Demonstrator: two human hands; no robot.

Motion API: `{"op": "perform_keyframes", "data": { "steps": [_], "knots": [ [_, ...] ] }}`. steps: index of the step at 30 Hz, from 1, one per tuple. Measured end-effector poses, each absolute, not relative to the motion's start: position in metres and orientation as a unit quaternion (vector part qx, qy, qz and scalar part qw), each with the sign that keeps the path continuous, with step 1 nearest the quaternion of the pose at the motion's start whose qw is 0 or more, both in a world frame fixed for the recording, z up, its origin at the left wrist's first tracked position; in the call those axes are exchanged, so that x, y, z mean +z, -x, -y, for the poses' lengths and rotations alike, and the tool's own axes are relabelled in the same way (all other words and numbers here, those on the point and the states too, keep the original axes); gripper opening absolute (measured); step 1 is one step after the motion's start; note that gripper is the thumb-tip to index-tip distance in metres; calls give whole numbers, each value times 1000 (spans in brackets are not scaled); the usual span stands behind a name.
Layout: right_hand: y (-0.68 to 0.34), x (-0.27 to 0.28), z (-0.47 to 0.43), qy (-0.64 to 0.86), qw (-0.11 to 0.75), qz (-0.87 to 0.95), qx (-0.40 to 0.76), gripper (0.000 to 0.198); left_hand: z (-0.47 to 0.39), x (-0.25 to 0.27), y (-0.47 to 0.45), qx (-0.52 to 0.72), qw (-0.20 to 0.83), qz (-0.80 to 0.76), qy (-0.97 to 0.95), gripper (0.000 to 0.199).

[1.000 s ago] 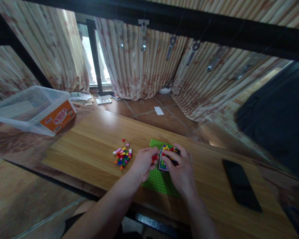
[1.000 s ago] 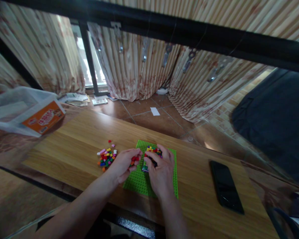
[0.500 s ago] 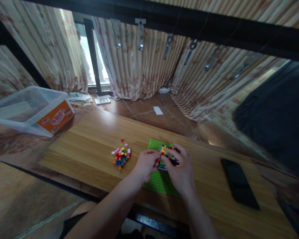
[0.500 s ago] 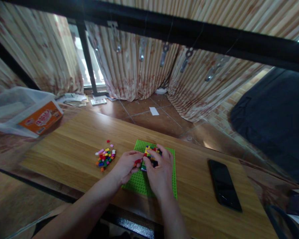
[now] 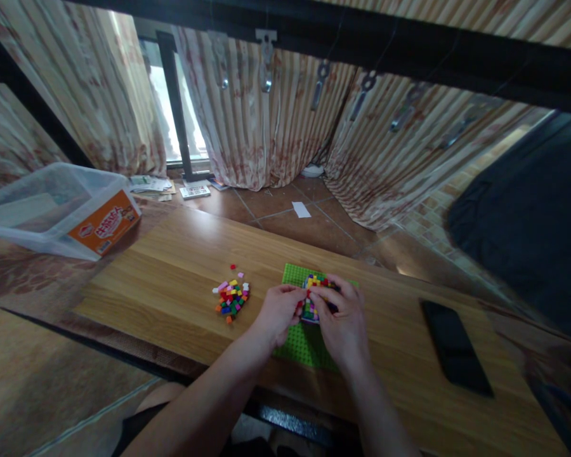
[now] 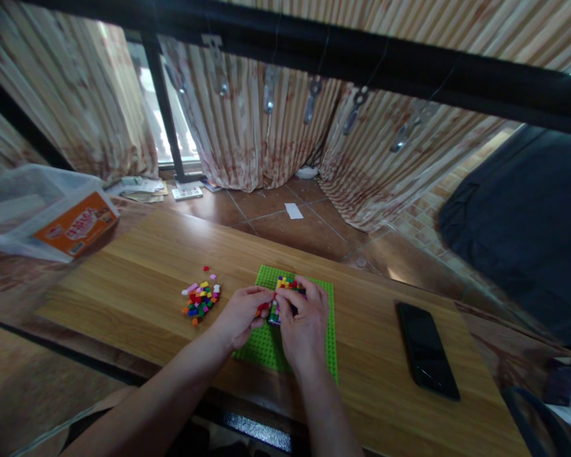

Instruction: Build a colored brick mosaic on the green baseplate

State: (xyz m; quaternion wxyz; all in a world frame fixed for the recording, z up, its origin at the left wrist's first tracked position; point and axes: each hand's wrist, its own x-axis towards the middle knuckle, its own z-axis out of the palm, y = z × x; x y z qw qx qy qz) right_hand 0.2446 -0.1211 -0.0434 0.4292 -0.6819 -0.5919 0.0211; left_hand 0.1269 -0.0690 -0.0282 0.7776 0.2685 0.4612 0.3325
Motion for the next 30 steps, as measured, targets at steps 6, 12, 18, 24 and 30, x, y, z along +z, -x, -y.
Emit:
{"op": "perform_keyframes", "data": {
  "steps": [6,12,18,24,30],
  "knots": [
    [-239,-43,122,689,423,588,7,21,68,-33,-128,333,775,-462,-275,15],
    [-238,-45,123,678,438,591,3,21,65,-24,-122,367,779,-442,-252,20],
    [-234,-42,127,675,423,603,-42,20,61,-17,-117,369,806,-414,-207,17],
    [-230,-32,132,644,427,635,-2,20,63,-16,-120,365,809,-411,-209,13],
    [-232,-30,134,633,400,663,17,20,65,-13,-118,339,815,-406,-236,12]
  ]
}}
